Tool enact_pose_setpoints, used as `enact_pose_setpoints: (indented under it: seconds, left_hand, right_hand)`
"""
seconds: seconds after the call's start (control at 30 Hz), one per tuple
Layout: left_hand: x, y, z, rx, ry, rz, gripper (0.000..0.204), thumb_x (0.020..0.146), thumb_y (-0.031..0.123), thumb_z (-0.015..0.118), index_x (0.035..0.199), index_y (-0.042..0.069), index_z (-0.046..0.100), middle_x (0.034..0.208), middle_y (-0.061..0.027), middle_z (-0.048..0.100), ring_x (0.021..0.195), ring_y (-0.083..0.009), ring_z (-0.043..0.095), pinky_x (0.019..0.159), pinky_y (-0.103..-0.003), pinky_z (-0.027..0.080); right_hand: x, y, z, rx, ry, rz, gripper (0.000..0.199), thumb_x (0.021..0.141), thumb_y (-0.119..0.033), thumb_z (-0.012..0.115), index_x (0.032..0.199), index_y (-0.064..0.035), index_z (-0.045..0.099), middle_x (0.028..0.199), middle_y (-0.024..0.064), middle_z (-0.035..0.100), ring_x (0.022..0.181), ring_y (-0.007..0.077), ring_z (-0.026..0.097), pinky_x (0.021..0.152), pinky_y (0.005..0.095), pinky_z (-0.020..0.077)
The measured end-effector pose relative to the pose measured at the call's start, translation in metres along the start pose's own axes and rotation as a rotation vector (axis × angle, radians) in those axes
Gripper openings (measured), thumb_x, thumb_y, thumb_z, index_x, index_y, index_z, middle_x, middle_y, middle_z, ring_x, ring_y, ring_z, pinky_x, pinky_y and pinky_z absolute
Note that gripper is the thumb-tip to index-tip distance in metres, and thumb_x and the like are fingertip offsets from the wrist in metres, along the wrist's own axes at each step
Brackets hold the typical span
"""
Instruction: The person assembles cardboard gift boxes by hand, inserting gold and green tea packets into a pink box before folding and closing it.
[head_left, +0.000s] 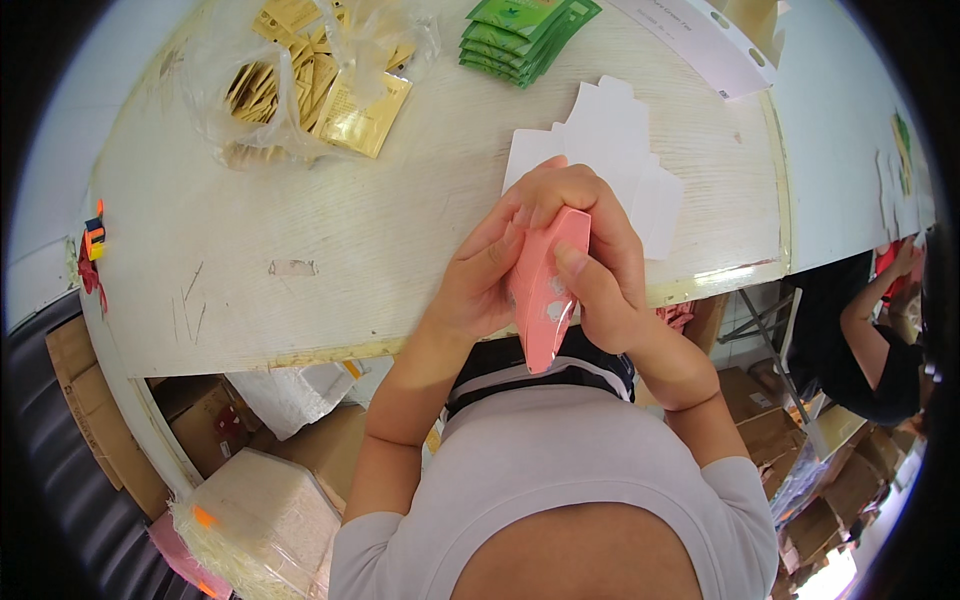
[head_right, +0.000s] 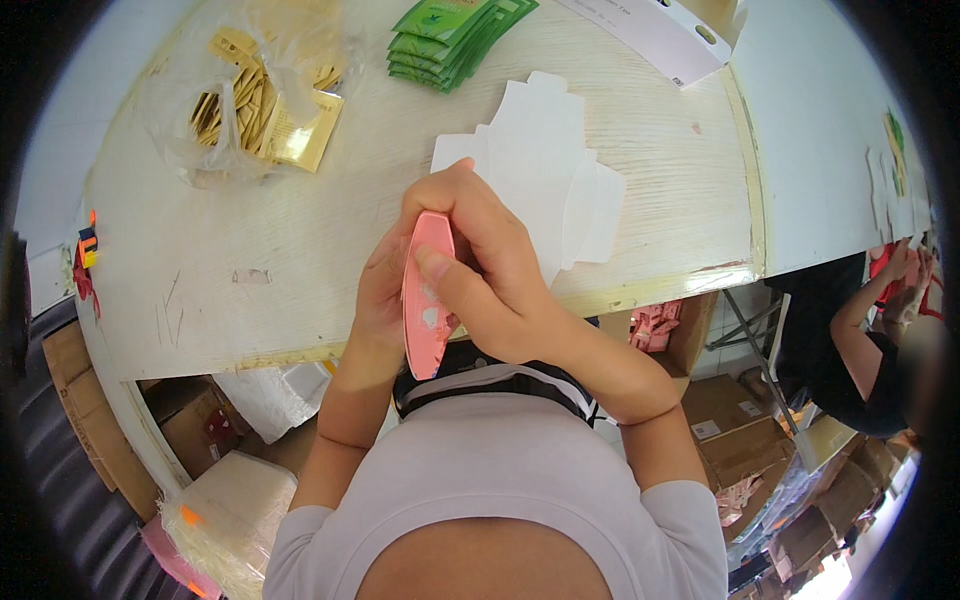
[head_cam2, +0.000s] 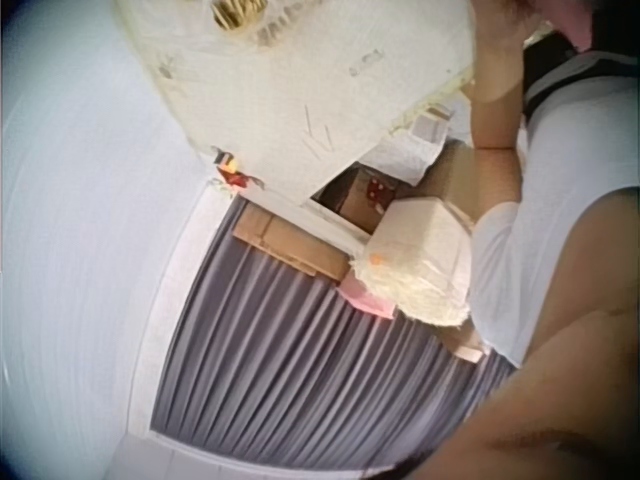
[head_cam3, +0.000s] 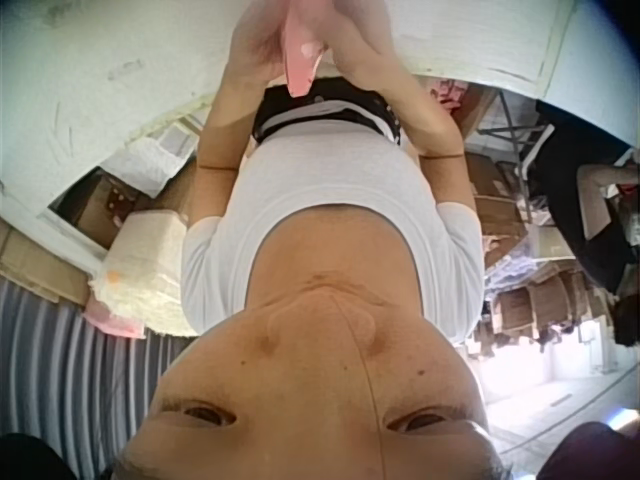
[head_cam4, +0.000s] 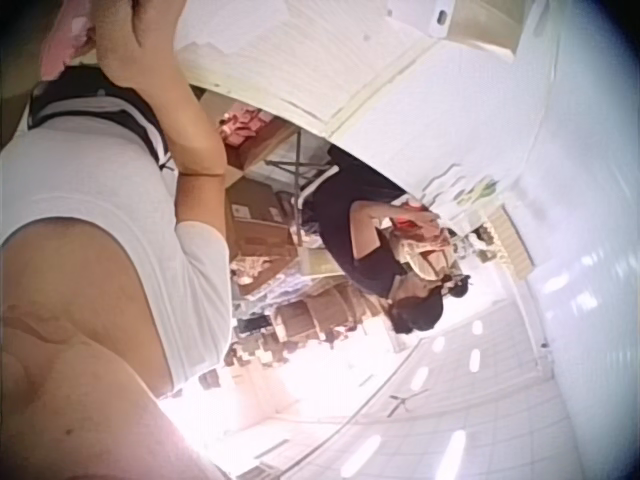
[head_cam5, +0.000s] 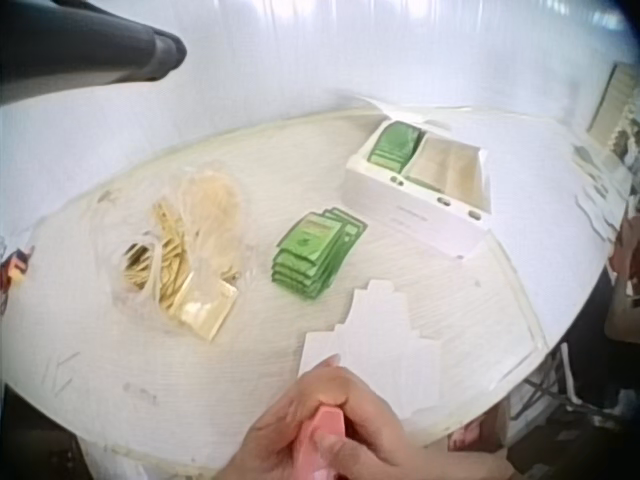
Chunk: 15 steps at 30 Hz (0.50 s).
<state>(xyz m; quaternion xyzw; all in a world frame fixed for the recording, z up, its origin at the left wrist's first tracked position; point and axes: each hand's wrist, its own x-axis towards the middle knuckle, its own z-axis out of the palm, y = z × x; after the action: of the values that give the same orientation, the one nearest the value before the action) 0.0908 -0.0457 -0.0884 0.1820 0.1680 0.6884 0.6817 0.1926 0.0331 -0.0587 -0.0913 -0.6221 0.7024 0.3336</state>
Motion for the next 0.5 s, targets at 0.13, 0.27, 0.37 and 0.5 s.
enact_pose_setpoints:
  seconds: [0.13,0.27,0.37,0.5]
  left_hand:
    - [-0.003,0.001,0.005,-0.115,0.021,0.005,0.065,0.090,0.036,0.046,0.137,0.002,0.015,0.125,-0.0072,0.038,0.115,-0.0153,0.043,0.092,-0.029,0.040]
    - [-0.005,-0.004,-0.007,-0.325,-0.088,0.033,0.061,0.091,0.038,0.045,0.134,0.003,0.021,0.124,-0.0076,0.040,0.112,-0.0154,0.046,0.088,-0.030,0.043]
    - [-0.005,-0.008,-0.003,-0.297,-0.009,0.045,0.061,0.090,0.037,0.048,0.134,0.005,0.022,0.123,-0.0080,0.040,0.111,-0.0162,0.046,0.086,-0.030,0.046]
    - [-0.005,-0.001,-0.002,-0.143,0.044,0.033,0.063,0.087,0.033,0.053,0.134,0.007,0.020,0.124,-0.0085,0.040,0.110,-0.0174,0.048,0.082,-0.030,0.049]
  right_hand:
    - [0.005,0.000,-0.004,0.004,-0.036,0.035,0.019,0.086,-0.011,0.038,0.100,-0.0001,0.047,0.090,0.0069,0.048,0.081,0.0144,0.046,0.075,0.0260,0.0378]
    - [0.010,-0.008,-0.005,0.011,-0.065,0.098,0.031,0.089,-0.027,0.035,0.097,-0.0001,0.047,0.099,0.0138,0.051,0.100,0.0242,0.048,0.088,0.0356,0.0365]
    - [0.009,-0.002,-0.005,0.015,-0.045,0.036,0.026,0.091,-0.016,0.032,0.101,0.0000,0.050,0.096,0.0097,0.053,0.089,0.0168,0.050,0.083,0.0284,0.0382]
    - [0.007,0.006,-0.009,-0.033,-0.047,-0.050,0.028,0.092,-0.018,0.031,0.102,0.0000,0.050,0.099,0.0107,0.053,0.095,0.0192,0.051,0.086,0.0307,0.0383]
